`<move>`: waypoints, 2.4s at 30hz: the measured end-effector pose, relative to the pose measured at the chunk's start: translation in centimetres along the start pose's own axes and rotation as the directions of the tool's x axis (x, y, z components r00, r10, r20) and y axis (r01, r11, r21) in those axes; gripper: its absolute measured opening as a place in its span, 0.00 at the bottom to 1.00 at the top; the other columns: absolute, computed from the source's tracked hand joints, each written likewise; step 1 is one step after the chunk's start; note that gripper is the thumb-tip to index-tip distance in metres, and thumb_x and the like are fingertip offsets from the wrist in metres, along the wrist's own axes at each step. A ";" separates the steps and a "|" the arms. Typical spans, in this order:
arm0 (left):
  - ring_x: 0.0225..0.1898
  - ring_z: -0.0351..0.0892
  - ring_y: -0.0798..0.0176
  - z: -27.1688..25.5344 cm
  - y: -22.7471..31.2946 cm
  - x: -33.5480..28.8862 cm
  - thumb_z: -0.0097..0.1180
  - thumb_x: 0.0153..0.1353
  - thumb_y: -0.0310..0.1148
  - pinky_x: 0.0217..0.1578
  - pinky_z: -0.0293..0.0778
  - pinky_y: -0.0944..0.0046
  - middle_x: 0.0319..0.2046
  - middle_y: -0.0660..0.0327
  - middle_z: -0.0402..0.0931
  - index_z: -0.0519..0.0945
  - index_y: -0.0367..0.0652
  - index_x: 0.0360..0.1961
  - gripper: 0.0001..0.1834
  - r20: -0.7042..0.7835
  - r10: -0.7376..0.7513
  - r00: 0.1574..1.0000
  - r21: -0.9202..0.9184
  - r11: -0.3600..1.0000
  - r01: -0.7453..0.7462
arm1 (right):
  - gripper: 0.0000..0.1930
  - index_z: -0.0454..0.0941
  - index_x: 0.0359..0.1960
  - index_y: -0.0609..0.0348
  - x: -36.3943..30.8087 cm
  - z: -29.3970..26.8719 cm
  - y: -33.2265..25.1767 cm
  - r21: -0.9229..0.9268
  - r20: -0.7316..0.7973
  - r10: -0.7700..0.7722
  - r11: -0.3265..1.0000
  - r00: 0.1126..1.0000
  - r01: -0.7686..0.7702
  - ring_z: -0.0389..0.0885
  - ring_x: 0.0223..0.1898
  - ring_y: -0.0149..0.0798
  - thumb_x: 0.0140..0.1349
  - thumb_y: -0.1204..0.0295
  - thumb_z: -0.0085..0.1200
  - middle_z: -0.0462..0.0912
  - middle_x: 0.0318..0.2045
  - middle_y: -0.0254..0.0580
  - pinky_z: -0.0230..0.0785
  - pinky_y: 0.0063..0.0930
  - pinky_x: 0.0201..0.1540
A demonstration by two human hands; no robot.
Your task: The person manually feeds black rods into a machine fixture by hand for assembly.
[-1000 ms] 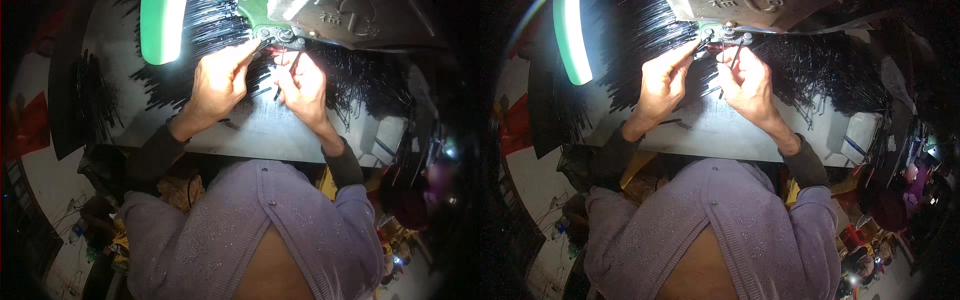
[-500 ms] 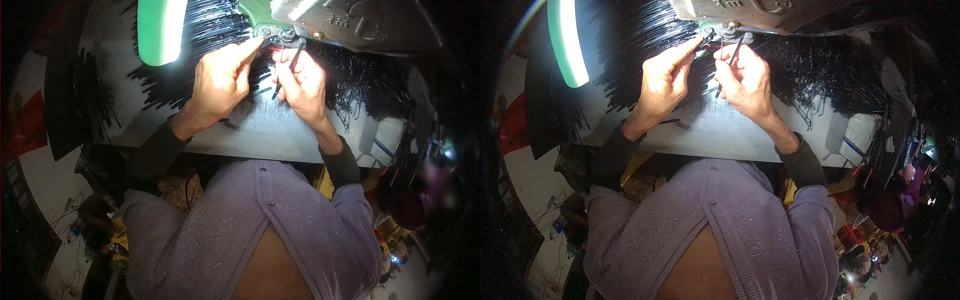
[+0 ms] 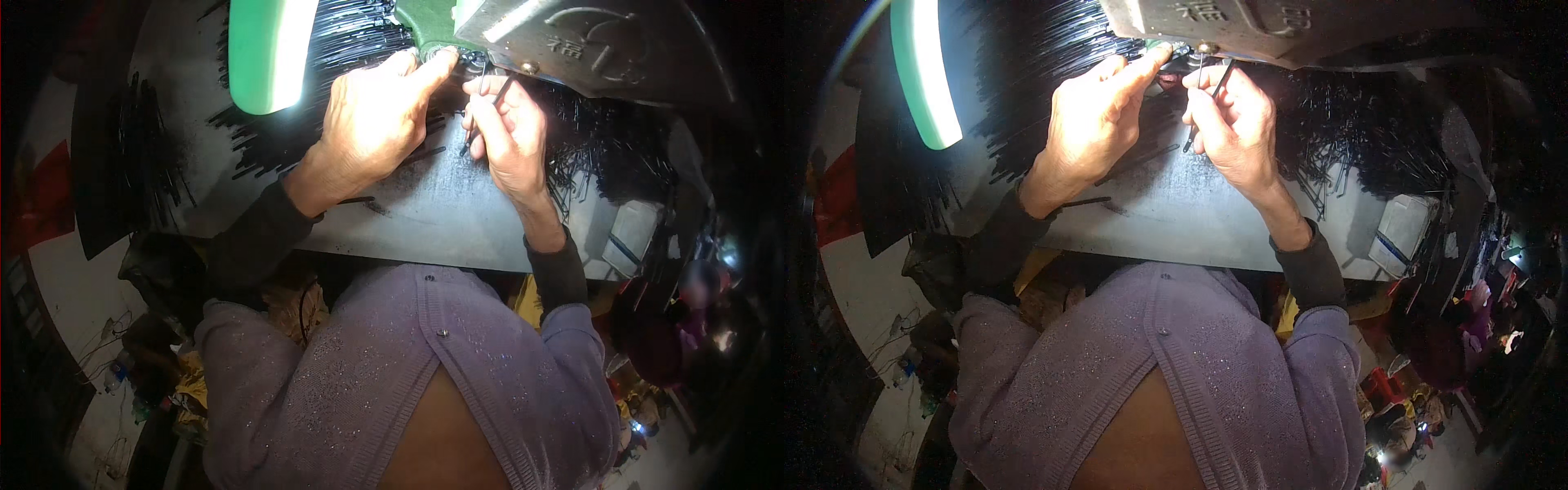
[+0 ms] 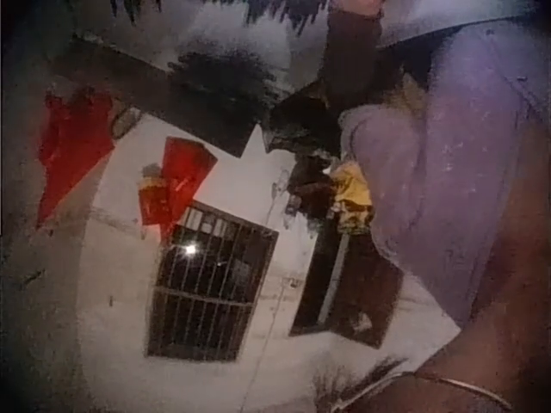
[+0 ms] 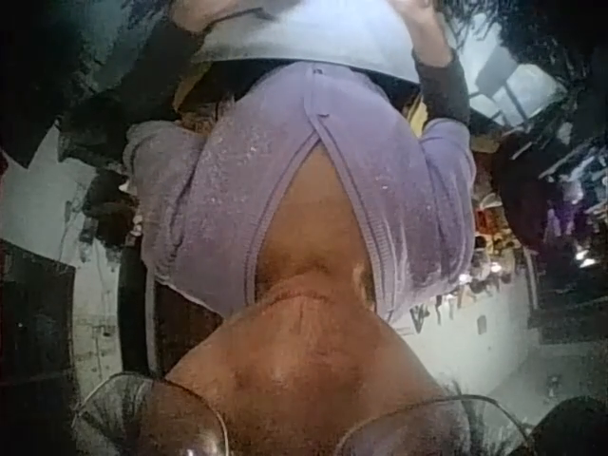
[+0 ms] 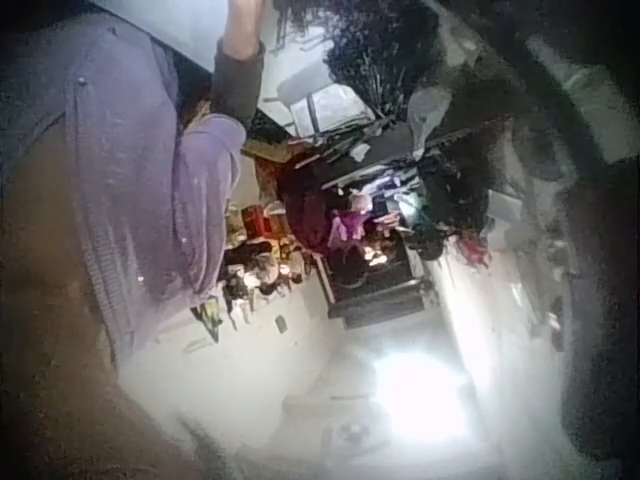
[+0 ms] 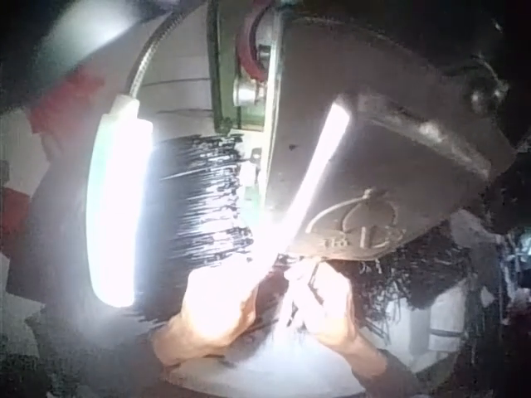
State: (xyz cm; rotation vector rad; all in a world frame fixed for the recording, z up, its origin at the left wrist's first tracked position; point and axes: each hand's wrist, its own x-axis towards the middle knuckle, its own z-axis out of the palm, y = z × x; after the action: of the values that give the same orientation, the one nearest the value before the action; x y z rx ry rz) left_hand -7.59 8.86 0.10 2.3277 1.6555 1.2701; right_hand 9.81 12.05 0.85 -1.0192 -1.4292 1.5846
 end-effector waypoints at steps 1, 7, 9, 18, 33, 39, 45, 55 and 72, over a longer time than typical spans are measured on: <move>0.18 0.71 0.62 0.1 -0.1 -0.1 0.56 0.50 0.17 0.20 0.70 0.68 0.20 0.59 0.70 0.76 0.45 0.50 0.24 -0.010 0.011 1.000 -0.012 1.000 -0.011 | 0.06 0.73 0.39 0.65 -0.1 0.0 0.0 0.001 0.002 0.000 1.000 1.000 0.000 0.70 0.15 0.20 0.61 0.79 0.48 0.75 0.21 0.36 0.64 0.13 0.16; 0.18 0.71 0.63 0.0 0.1 0.1 0.56 0.50 0.18 0.20 0.70 0.69 0.20 0.59 0.70 0.76 0.45 0.50 0.24 -0.013 0.012 1.000 -0.047 0.999 -0.012 | 0.06 0.73 0.39 0.64 -0.1 0.1 0.1 0.007 -0.007 -0.041 0.999 0.999 0.042 0.70 0.15 0.20 0.61 0.79 0.48 0.75 0.21 0.36 0.63 0.13 0.16; 0.17 0.71 0.63 0.3 -0.1 0.1 0.56 0.50 0.18 0.20 0.70 0.69 0.20 0.59 0.70 0.76 0.45 0.50 0.24 -0.024 0.019 1.000 -0.025 0.999 -0.020 | 0.06 0.73 0.39 0.64 0.0 0.0 0.4 -0.026 -0.010 -0.041 0.999 0.999 0.041 0.70 0.15 0.20 0.61 0.79 0.47 0.75 0.21 0.36 0.63 0.13 0.16; 0.16 0.70 0.65 -0.1 0.2 0.0 0.56 0.51 0.19 0.19 0.70 0.70 0.21 0.60 0.69 0.74 0.49 0.54 0.27 0.037 0.011 0.999 0.077 0.997 -0.014 | 0.06 0.73 0.39 0.65 0.1 0.1 0.6 -0.045 -0.018 -0.033 0.998 0.999 0.033 0.70 0.15 0.21 0.61 0.79 0.47 0.75 0.21 0.36 0.63 0.13 0.16; 0.22 0.72 0.67 -1.9 1.2 0.5 0.57 0.49 0.34 0.22 0.67 0.71 0.29 0.59 0.69 0.67 0.33 0.55 0.31 0.346 0.097 0.933 0.387 0.891 -0.236 | 0.05 0.75 0.36 0.61 -0.3 -0.6 0.2 0.011 0.002 0.082 0.997 0.997 -0.082 0.70 0.16 0.20 0.62 0.73 0.51 0.75 0.20 0.34 0.63 0.13 0.18; 0.18 0.70 0.68 -1.5 2.0 -1.1 0.53 0.53 0.28 0.19 0.65 0.71 0.25 0.58 0.71 0.69 0.34 0.52 0.23 0.205 -0.014 0.979 -0.067 0.997 0.028 | 0.11 0.70 0.38 0.67 -1.9 0.7 0.5 0.302 -0.085 0.012 0.953 0.996 0.015 0.80 0.25 0.32 0.69 0.69 0.40 0.76 0.31 0.43 0.76 0.23 0.28; 0.13 0.58 0.78 -5.5 2.1 -1.7 0.45 0.65 0.30 0.13 0.55 0.76 0.17 0.67 0.69 0.71 0.40 0.29 0.08 0.793 -0.432 0.430 -0.486 -0.023 0.874 | 0.12 0.69 0.35 0.68 -2.8 1.8 0.0 0.247 0.123 -0.038 0.969 0.992 0.006 0.82 0.29 0.37 0.69 0.71 0.37 0.77 0.30 0.43 0.78 0.26 0.33; 0.17 0.66 0.75 -4.4 0.9 0.0 0.47 0.62 0.28 0.18 0.64 0.75 0.18 0.66 0.70 0.72 0.39 0.30 0.06 0.684 -0.402 0.608 -0.495 0.356 0.792 | 0.10 0.72 0.36 0.65 -2.6 0.3 -0.6 -0.041 -0.010 0.182 0.982 0.983 -0.182 0.78 0.20 0.30 0.66 0.70 0.42 0.77 0.24 0.41 0.70 0.18 0.22; 0.21 0.72 0.60 -0.5 -2.2 0.3 0.56 0.50 0.21 0.24 0.69 0.64 0.21 0.58 0.68 0.74 0.39 0.43 0.16 -0.047 0.180 0.982 -0.044 0.982 -0.183 | 0.07 0.69 0.30 0.64 -2.2 -0.8 -0.7 -0.749 0.230 -0.221 0.582 0.948 0.318 0.73 0.25 0.51 0.51 0.77 0.54 0.71 0.22 0.50 0.65 0.41 0.27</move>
State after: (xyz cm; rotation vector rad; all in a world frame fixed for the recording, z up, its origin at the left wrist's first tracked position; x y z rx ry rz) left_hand -9.63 9.88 -0.31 2.4882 1.4332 1.3828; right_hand 11.47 10.42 1.67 -1.0956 -2.3305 0.7549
